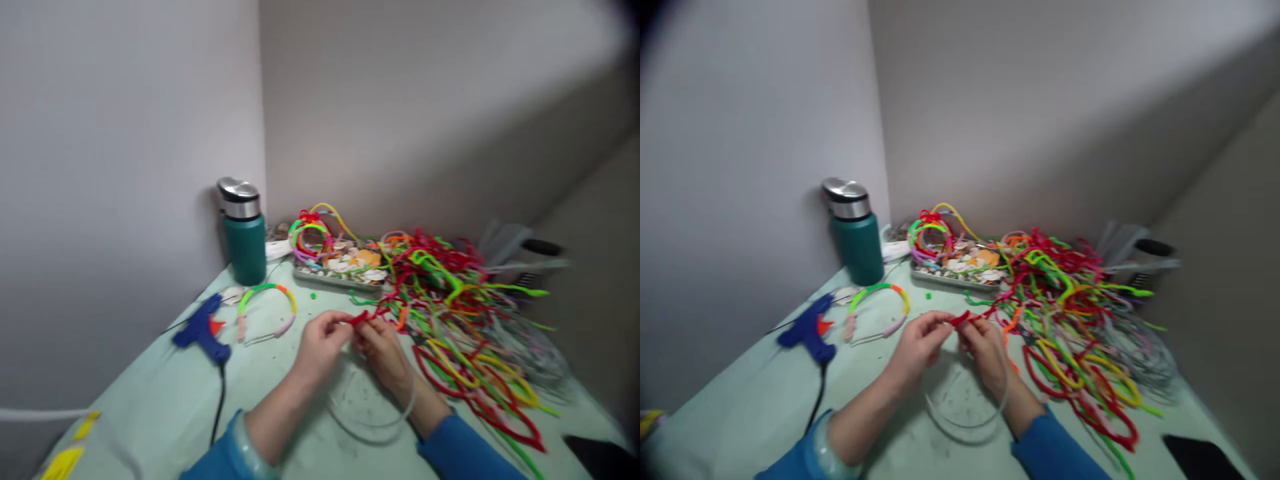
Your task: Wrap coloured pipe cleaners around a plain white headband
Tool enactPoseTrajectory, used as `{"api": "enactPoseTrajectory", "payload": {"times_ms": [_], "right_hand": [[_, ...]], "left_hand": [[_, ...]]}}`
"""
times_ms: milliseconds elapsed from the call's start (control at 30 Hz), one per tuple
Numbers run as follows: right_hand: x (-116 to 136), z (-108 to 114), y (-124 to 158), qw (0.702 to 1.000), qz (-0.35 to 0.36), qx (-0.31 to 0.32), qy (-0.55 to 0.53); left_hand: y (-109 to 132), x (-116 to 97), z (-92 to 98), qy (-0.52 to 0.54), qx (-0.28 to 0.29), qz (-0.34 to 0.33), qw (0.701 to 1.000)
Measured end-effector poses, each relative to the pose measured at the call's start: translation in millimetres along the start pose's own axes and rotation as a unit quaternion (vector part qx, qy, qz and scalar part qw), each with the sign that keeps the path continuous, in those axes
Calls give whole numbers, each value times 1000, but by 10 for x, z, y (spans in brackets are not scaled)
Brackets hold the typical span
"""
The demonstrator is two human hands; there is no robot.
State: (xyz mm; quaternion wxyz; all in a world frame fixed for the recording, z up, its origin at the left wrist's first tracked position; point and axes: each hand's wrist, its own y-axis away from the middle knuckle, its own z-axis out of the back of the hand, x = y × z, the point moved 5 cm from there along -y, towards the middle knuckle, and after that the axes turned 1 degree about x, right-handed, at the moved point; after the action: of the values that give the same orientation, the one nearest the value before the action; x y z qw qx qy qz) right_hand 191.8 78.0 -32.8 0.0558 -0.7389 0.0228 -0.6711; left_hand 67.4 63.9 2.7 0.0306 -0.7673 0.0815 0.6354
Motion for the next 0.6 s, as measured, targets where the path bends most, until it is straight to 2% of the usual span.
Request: {"api": "enactPoseTrajectory", "payload": {"times_ms": [100,267,433,600], "right_hand": [[40,-3,-18,1000,1,-8,-23],[79,29,-26,996,49,-44,64],[159,4,-4,985,114,-38,121],[241,-26,28,983,129,-26,125]], "left_hand": [[-28,53,12,35,2,50,998],[-30,107,47,69,-30,98,992],[-51,136,62,79,-39,96,992],[-75,159,78,62,-42,86,994]]}}
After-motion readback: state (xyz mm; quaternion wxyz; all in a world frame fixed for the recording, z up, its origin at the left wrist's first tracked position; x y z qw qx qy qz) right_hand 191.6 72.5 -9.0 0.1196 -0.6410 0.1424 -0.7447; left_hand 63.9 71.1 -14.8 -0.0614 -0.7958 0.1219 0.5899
